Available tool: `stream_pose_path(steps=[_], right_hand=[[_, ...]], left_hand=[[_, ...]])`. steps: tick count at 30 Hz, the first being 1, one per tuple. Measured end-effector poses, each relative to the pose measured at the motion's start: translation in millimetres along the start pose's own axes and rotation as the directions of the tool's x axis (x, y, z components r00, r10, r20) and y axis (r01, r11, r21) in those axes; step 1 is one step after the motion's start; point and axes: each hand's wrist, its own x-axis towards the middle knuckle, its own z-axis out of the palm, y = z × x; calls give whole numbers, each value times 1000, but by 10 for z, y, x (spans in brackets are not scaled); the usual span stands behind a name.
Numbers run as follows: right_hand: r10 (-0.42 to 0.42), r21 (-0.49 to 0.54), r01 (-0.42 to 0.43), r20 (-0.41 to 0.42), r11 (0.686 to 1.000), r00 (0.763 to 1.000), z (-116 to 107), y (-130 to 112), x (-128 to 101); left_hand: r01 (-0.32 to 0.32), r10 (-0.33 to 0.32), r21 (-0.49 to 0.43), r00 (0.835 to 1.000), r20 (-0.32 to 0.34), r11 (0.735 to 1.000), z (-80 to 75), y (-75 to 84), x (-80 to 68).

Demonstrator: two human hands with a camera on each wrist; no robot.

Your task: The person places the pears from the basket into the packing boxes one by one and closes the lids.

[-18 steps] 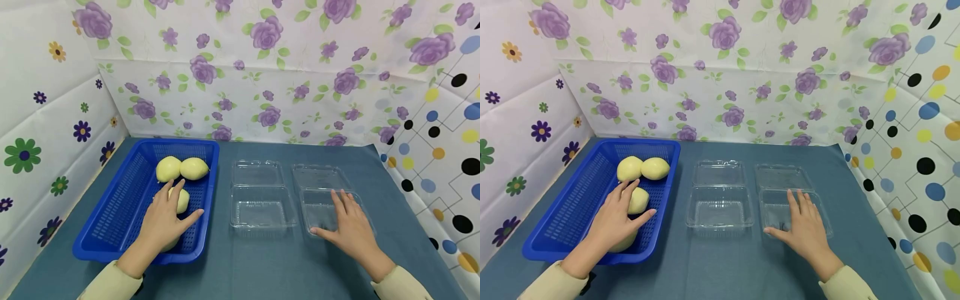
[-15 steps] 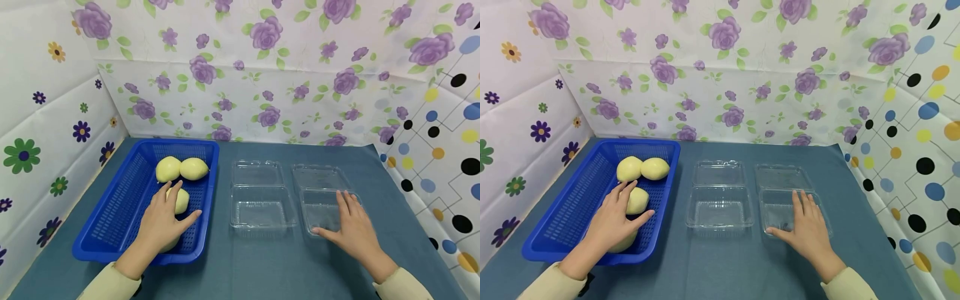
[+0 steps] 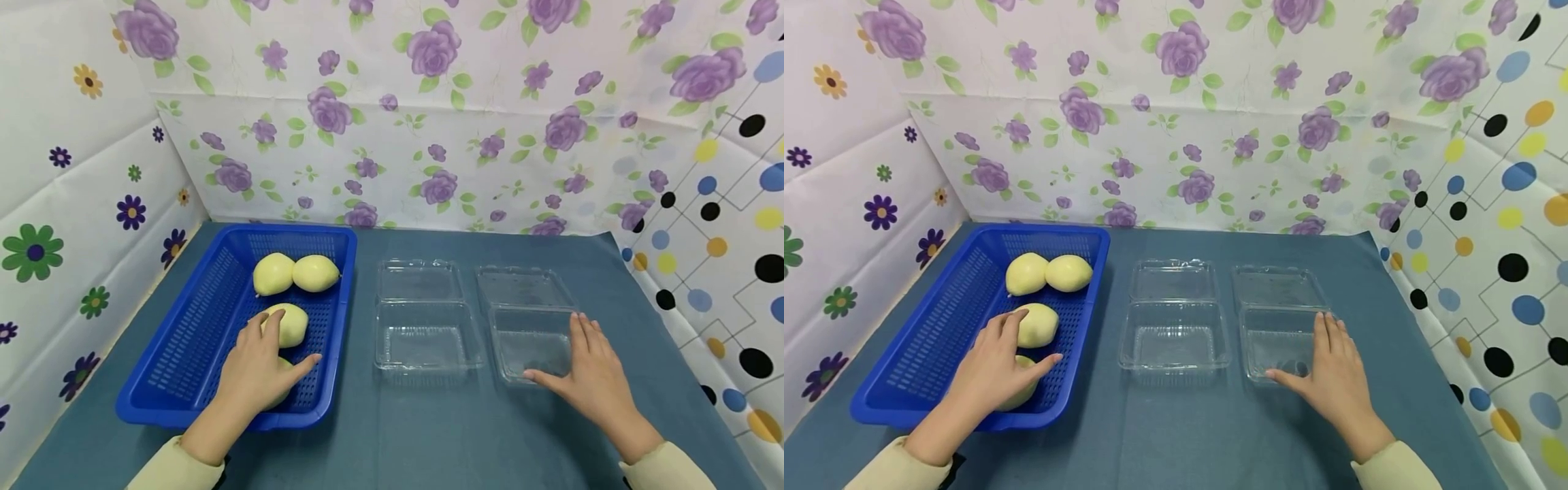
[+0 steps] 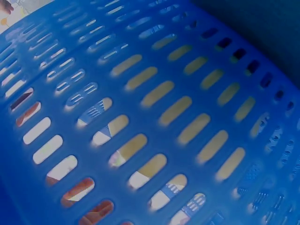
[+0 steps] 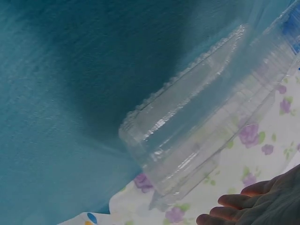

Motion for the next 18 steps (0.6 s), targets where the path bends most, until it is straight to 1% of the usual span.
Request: stream_pose_path(steps=[5, 13, 16, 18], right_hand=[[37, 21, -37, 16, 999, 999, 15, 66, -21], [89, 16, -89, 24, 996, 996, 46, 172, -67], [98, 19, -99, 15, 995, 995, 60, 214, -81], [103, 26, -103, 12, 994, 995, 67, 240, -90]], left_hand=[[21, -23, 40, 999, 44, 999, -19, -28, -17], [59, -66, 60, 991, 120, 996, -30, -61, -30], [76, -86, 68, 985, 148, 995, -38, -70, -25], [92, -104, 73, 978, 180, 993, -44, -77, -23]])
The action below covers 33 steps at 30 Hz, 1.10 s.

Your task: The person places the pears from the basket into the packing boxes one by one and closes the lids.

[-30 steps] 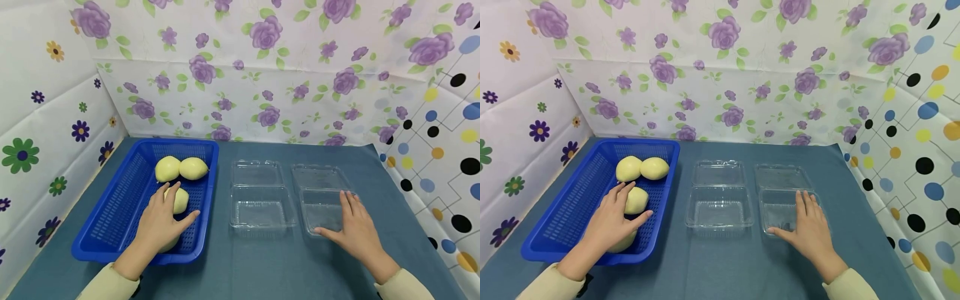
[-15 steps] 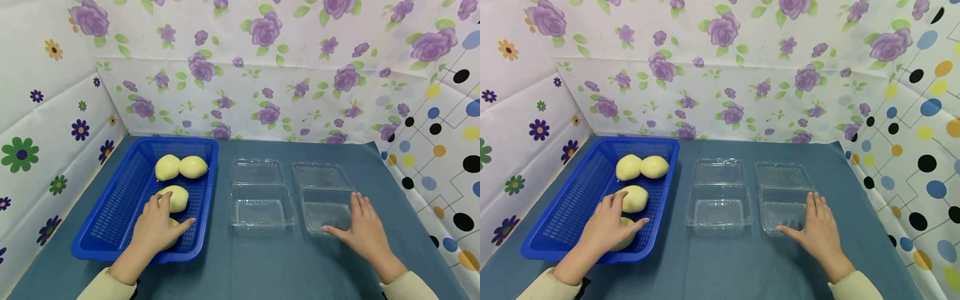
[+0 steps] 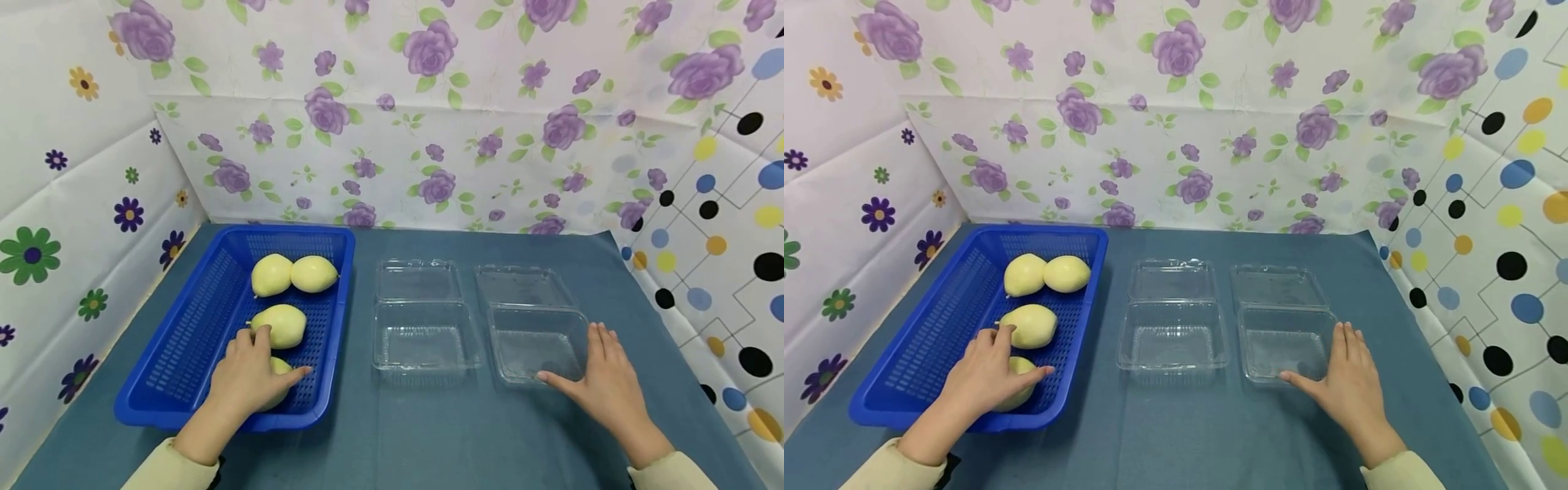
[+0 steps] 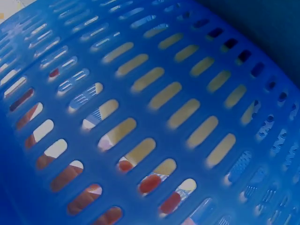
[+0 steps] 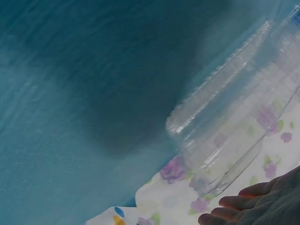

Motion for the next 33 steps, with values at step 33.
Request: stream_pose_path(steps=[33], right_hand=[[187, 9, -189, 116, 982, 976, 83, 152, -41]], left_hand=[[182, -205, 95, 851, 483, 979, -26, -258, 120]])
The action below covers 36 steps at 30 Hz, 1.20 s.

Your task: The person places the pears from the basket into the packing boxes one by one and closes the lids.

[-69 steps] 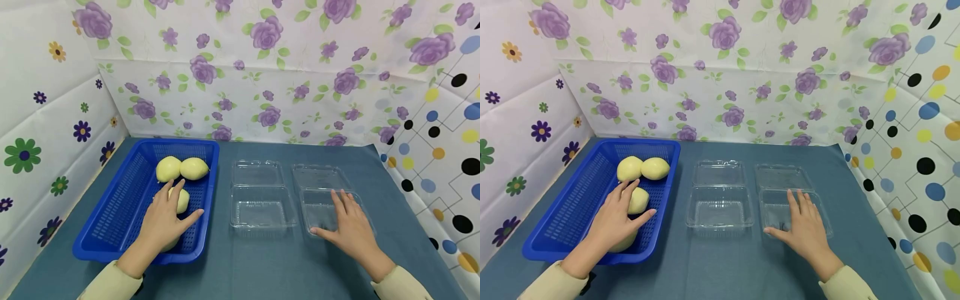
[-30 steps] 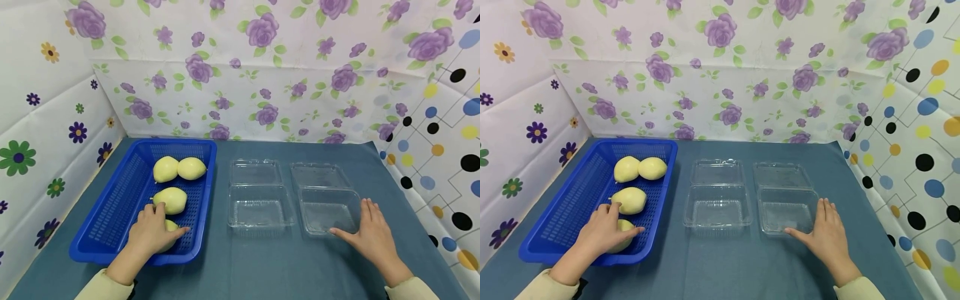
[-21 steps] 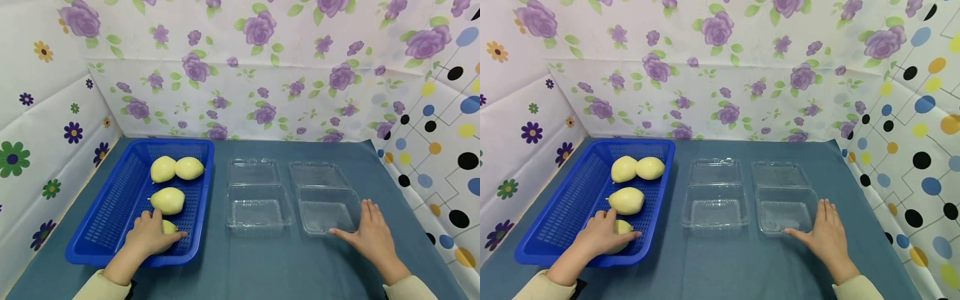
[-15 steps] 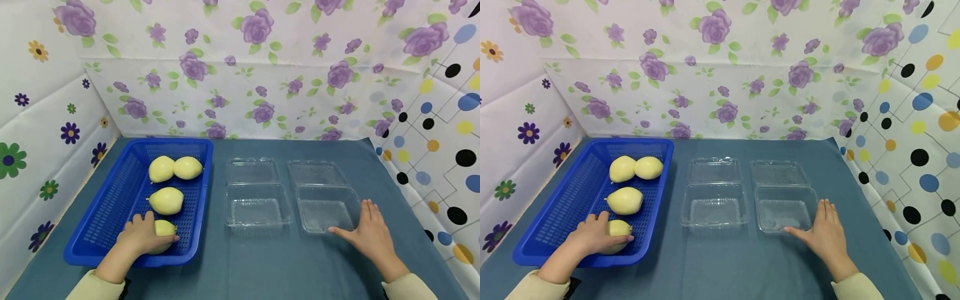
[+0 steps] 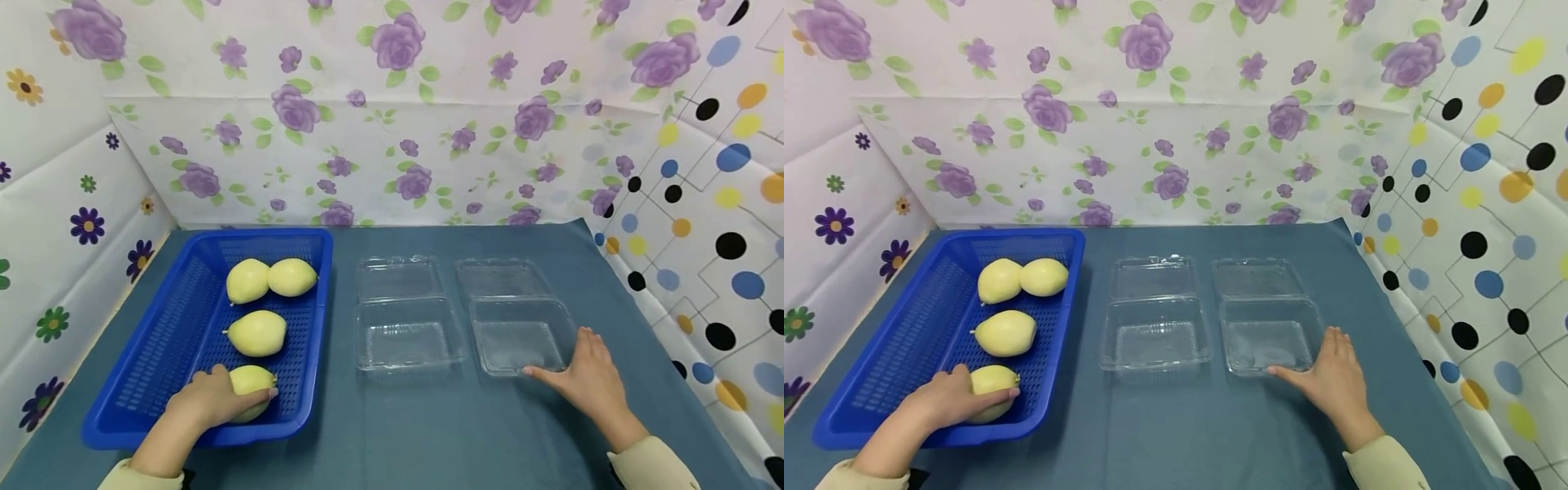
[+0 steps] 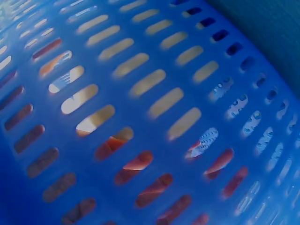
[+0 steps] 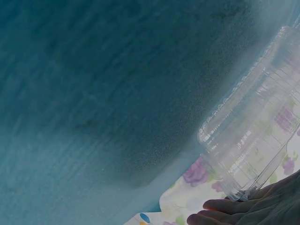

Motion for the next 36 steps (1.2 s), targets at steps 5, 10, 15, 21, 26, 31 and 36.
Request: stream_pose_path(steps=[5, 10, 15, 21, 26, 31, 36], right_hand=[[7, 7, -7, 26, 1000, 1000, 35, -29, 10], [19, 11, -19, 14, 1000, 1000, 62, -32, -17], [40, 24, -41, 28, 999, 999, 47, -26, -31], [53, 34, -54, 43, 998, 998, 32, -6, -30], [60, 39, -62, 61, 997, 996, 22, 9, -37], [59, 44, -61, 58, 997, 997, 26, 21, -48], [55, 57, -58, 47, 997, 997, 40, 36, -52]], left_hand=[[-16, 16, -9, 1000, -11, 1000, 13, -34, -5], [-51, 51, -10, 998, -32, 999, 26, -55, 15], [-99, 98, -7, 992, -78, 995, 12, -37, 43], [-139, 139, 10, 980, -143, 990, -10, 24, 50], [-147, 147, 9, 978, -150, 989, 11, 44, 59], [-160, 160, 12, 976, -146, 987, 32, 47, 72], [-175, 175, 12, 972, -154, 984, 20, 59, 76]])
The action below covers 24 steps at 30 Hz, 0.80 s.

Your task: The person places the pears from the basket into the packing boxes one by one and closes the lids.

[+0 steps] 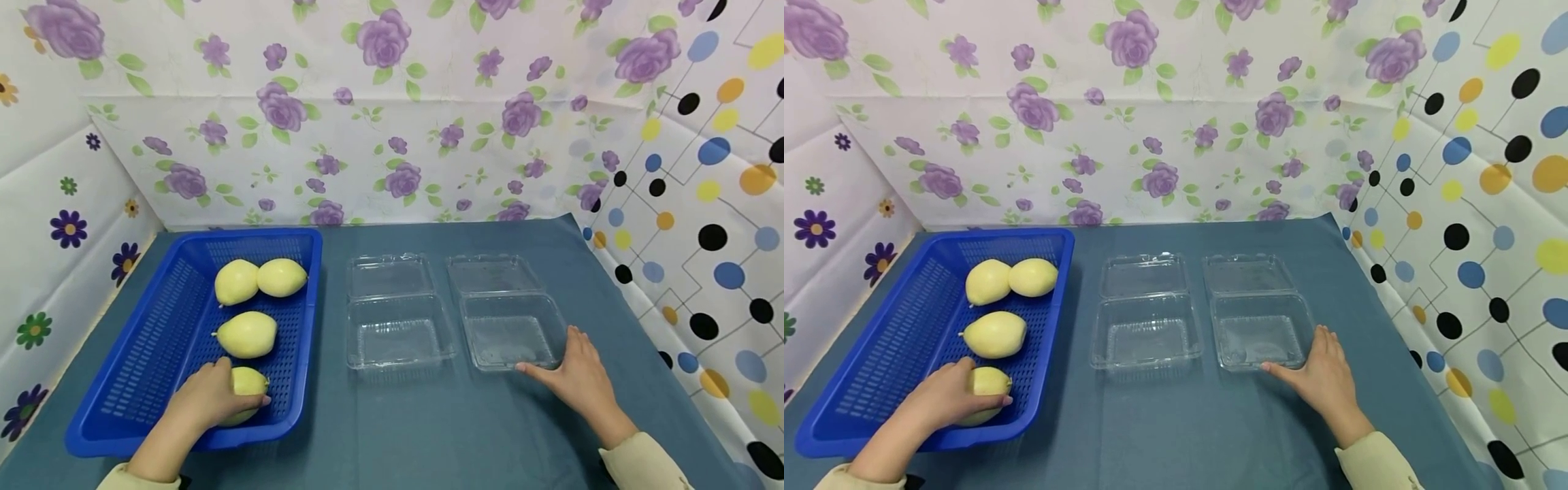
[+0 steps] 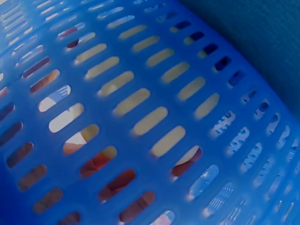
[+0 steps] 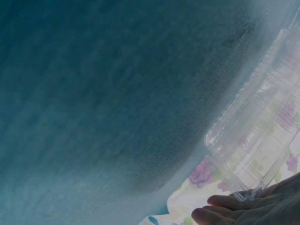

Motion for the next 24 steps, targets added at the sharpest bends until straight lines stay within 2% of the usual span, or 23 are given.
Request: stream_pose_path(steps=[7, 15, 24], right_hand=[[5, 23, -5, 0, 1000, 1000, 8, 7, 9], [48, 61, -50, 20, 997, 999, -7, 8, 11], [68, 71, -71, 49, 995, 997, -17, -16, 15]], left_hand=[[-3, 3, -12, 1000, -18, 1000, -6, 10, -17], [-7, 6, -26, 999, -33, 1000, -4, 5, -24], [15, -18, -52, 997, -71, 999, 6, -36, -28]])
